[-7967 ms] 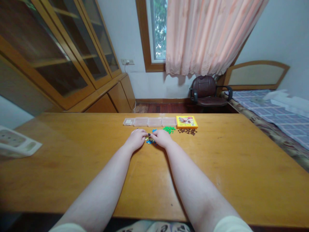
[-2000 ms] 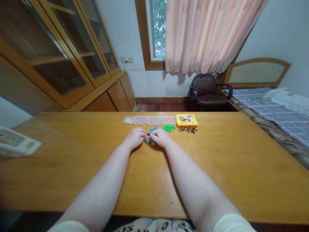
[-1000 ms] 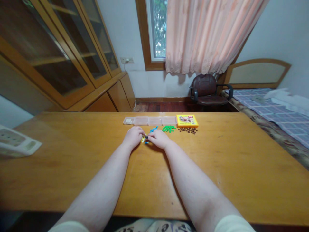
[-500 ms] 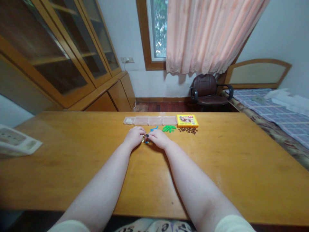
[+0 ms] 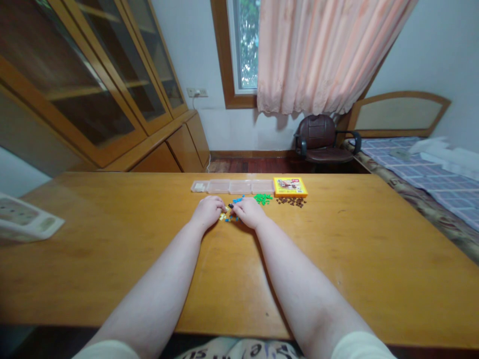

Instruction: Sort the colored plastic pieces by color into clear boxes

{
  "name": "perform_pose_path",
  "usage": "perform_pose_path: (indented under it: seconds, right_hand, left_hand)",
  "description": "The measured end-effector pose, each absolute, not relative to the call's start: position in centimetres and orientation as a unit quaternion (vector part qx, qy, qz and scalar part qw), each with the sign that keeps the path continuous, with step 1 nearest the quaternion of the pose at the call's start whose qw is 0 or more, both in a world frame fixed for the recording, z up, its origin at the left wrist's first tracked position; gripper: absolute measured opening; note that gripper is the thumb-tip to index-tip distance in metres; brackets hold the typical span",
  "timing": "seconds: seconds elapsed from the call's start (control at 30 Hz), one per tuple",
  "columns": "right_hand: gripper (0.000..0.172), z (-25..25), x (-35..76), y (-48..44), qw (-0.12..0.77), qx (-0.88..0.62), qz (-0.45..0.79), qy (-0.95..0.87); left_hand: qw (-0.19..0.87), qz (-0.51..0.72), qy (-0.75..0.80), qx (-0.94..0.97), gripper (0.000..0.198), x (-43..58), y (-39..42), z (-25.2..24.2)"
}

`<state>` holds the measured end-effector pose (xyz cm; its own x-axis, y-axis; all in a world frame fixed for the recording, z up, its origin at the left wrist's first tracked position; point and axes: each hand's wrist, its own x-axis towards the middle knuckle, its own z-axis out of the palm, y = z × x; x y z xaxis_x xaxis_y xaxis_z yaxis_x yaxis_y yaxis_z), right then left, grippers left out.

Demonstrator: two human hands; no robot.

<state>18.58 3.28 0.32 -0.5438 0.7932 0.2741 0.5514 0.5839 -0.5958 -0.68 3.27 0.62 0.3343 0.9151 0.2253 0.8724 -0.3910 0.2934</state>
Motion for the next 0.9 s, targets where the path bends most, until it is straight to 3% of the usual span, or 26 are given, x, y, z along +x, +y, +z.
perform_pose_path:
  seconds: [0.17,0.27,0.47,0.67,0.9]
  right_hand:
    - [0.04,0.04,18.98,3.62,0.321,-0.464,0.197,-0.802]
    - [0.042,0.01,19.05,3.62,0.341,-0.448,0.249,-0.788]
    - [0.043,0.61,18.56,3.01,0.284,-0.378,0.347,-0.81]
    - [0.038,0.52,18.68,3.2,0.287,-0.445,0.282,-0.8]
    - [0.04,0.64,18.32,2.86,0.281,-0.358,0.336,-0.825]
  left_hand:
    - [0.068,0.189,0.54,0.817,0.028,-0.6,3.26,0.6]
    - [0.068,0.191,0.53,0.823,0.03,-0.56,3.25,0.55]
    - [0.054,0.178,0.535,0.824,0.029,-0.61,3.34,0.39]
    - [0.054,0.177,0.55,0.814,0.027,-0.61,3.26,0.57]
    - [0.058,0.205,0.541,0.813,0.027,-0.61,3.28,0.55]
